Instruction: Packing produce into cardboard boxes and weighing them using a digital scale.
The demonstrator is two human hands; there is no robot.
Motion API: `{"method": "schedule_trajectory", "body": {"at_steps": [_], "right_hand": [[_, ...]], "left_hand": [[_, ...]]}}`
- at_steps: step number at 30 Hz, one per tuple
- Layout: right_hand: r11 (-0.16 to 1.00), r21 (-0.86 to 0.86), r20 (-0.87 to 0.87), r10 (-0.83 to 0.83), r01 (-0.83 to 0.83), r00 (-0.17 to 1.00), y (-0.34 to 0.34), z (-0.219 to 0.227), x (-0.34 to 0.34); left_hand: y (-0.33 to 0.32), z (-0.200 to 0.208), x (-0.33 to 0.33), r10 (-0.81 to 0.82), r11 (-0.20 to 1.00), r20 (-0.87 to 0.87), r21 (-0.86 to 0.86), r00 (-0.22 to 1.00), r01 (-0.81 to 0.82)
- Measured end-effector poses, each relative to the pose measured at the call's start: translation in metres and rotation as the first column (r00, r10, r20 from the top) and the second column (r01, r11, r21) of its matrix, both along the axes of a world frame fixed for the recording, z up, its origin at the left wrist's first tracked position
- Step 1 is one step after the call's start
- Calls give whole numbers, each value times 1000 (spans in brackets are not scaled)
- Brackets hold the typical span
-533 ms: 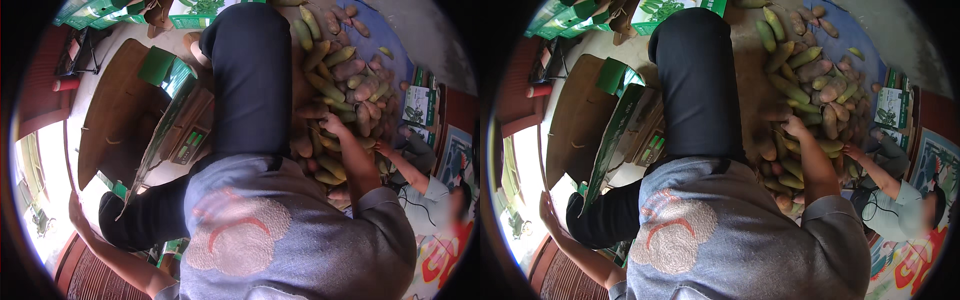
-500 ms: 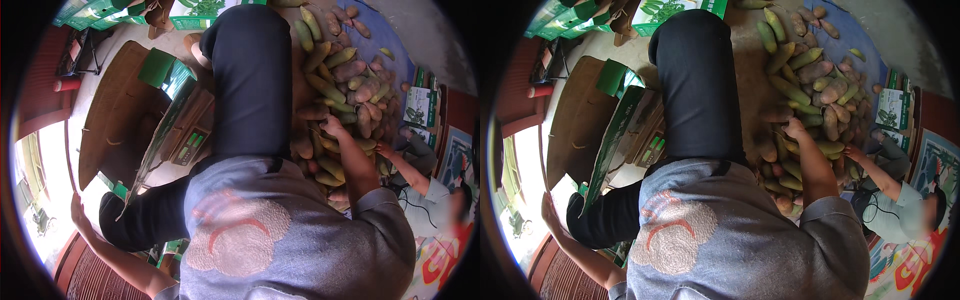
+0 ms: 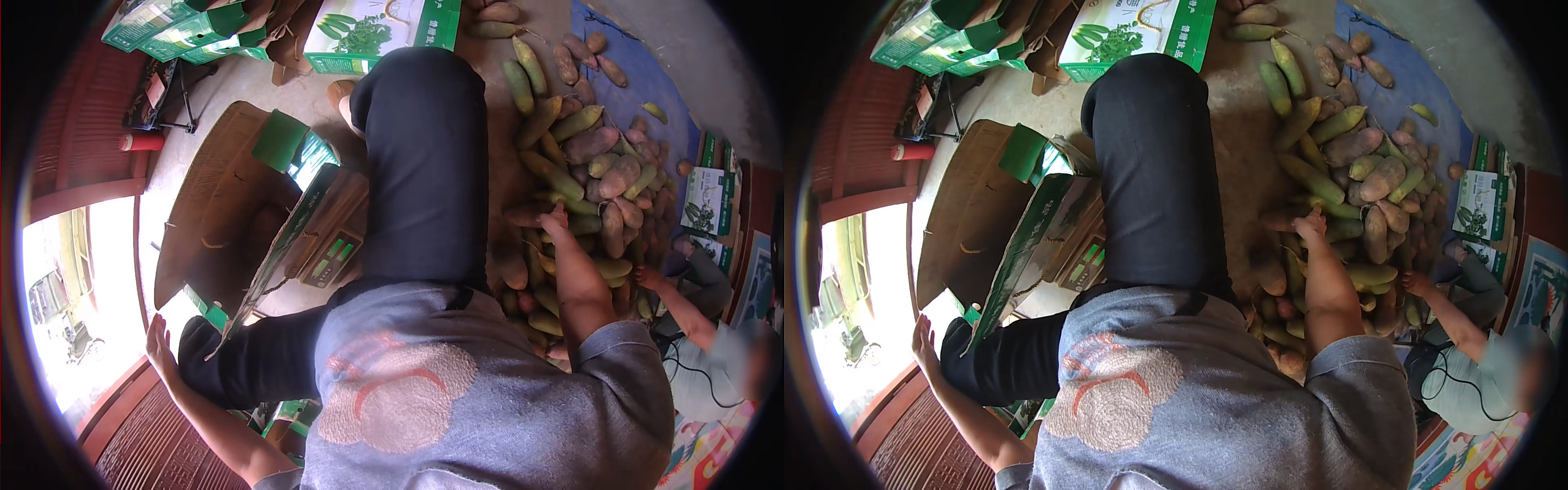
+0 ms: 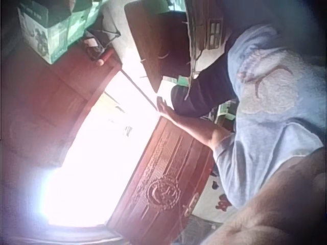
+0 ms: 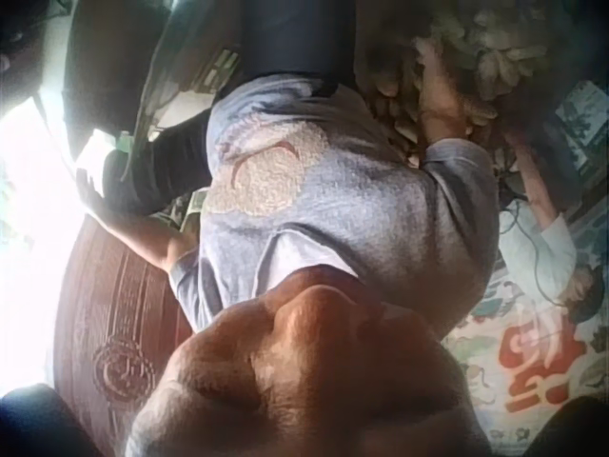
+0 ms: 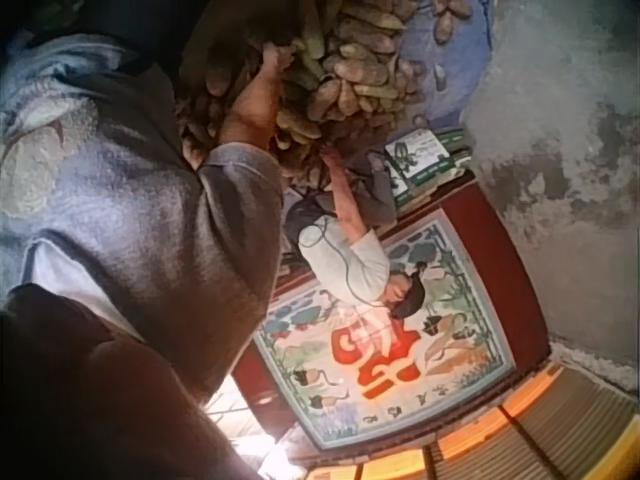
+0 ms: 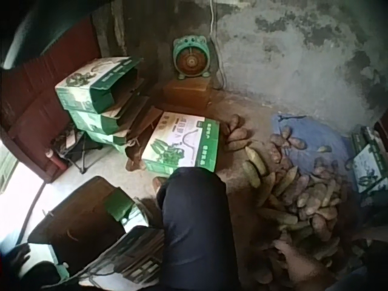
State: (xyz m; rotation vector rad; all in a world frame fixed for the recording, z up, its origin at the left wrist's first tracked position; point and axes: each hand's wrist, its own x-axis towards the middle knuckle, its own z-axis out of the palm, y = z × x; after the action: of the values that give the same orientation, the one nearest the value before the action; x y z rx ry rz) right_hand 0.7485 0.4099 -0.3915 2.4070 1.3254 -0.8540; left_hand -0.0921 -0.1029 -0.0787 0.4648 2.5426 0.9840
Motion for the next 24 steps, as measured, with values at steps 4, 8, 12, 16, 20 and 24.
{"method": "schedule_trajectory", "body": {"at_steps": [4,8,12,16,20,24], "right_hand": [[998,-18,91,58,-57,994,-12,11,-10],[954,-82,131,296,-288,946,-27,17,-16],[956,47,126,282,-289,951,-46,48,-65],[715,367,179,574,-595,799,-69,-1,-10],[704,-109,24,708,-702,706,-76,0,-30],[704,-244,99,703,-667,705,-72,10,-36]], "left_hand": [[7,-2,1,0,1000,-5,3,1000,0],[14,-7,3,-13,1000,8,5,1000,13],[-15,16,8,27,1000,-23,-2,999,-27],[-1,-10,-4,2,1000,30,30,1000,-3],[-13,-4,-5,30,998,35,48,999,-32],[-11,-7,-4,21,999,22,48,1000,-22]]}}
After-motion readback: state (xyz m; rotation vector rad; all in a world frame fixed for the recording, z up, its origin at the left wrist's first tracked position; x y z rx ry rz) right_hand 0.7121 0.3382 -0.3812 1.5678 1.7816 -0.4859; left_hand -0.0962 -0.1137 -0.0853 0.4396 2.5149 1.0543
